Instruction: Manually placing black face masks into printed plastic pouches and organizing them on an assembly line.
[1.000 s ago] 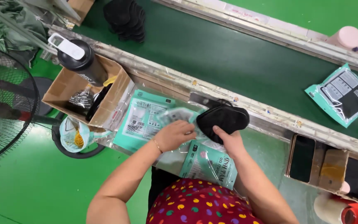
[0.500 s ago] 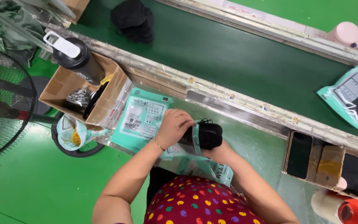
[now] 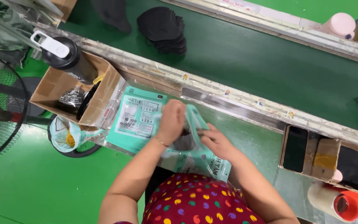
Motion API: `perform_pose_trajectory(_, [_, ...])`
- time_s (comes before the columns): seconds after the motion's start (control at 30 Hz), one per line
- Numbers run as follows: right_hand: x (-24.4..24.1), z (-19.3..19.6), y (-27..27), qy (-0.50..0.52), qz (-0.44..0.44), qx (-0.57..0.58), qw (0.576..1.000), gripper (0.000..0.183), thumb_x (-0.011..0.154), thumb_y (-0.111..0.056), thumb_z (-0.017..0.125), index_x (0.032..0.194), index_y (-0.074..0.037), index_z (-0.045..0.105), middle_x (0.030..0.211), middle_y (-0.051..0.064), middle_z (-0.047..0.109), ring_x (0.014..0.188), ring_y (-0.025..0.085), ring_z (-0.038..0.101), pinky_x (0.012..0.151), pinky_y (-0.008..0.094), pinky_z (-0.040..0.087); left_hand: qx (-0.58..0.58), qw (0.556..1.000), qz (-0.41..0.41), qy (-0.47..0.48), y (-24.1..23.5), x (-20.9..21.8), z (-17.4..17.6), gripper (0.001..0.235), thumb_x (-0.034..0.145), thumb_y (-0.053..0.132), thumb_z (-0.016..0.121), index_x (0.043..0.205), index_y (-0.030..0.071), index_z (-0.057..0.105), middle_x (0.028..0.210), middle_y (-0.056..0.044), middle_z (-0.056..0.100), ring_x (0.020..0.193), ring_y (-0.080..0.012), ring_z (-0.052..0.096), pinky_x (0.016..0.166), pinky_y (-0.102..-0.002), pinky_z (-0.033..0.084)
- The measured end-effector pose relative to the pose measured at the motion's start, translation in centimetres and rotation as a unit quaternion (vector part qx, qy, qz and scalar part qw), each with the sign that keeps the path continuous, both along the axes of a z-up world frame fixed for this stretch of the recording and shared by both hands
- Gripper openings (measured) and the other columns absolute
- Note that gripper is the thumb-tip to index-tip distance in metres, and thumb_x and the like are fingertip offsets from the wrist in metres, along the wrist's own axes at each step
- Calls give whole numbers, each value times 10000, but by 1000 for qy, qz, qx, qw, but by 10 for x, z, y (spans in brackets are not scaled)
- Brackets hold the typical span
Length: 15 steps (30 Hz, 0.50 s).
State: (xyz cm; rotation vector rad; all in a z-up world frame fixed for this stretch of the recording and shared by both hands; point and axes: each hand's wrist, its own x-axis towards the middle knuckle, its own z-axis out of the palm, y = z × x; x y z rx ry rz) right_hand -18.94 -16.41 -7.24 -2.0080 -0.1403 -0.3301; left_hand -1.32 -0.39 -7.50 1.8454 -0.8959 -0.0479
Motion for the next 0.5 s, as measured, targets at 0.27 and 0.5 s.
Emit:
perform_pose_trajectory(0.27, [7, -7, 5, 225, -158, 218, 936, 367, 833, -74, 757, 1185, -108, 658, 1136, 12, 683, 875, 93, 643, 760, 259, 550, 164, 960, -214, -73, 8, -10, 75, 135, 894, 237, 691, 910, 104, 683, 919, -58, 682, 908, -292, 655, 779, -432, 431])
perform_pose_trajectory(0.5, [8, -11, 8, 199, -96, 241, 945, 210, 916, -85, 696, 1126, -73, 686, 970, -14, 730, 902, 64, 654, 808, 238, 541, 112, 971, -180, -112, 15, -19, 67, 128, 910, 229, 700, 921, 105, 672, 943, -40, 684, 922, -267, 659, 827, -418, 435])
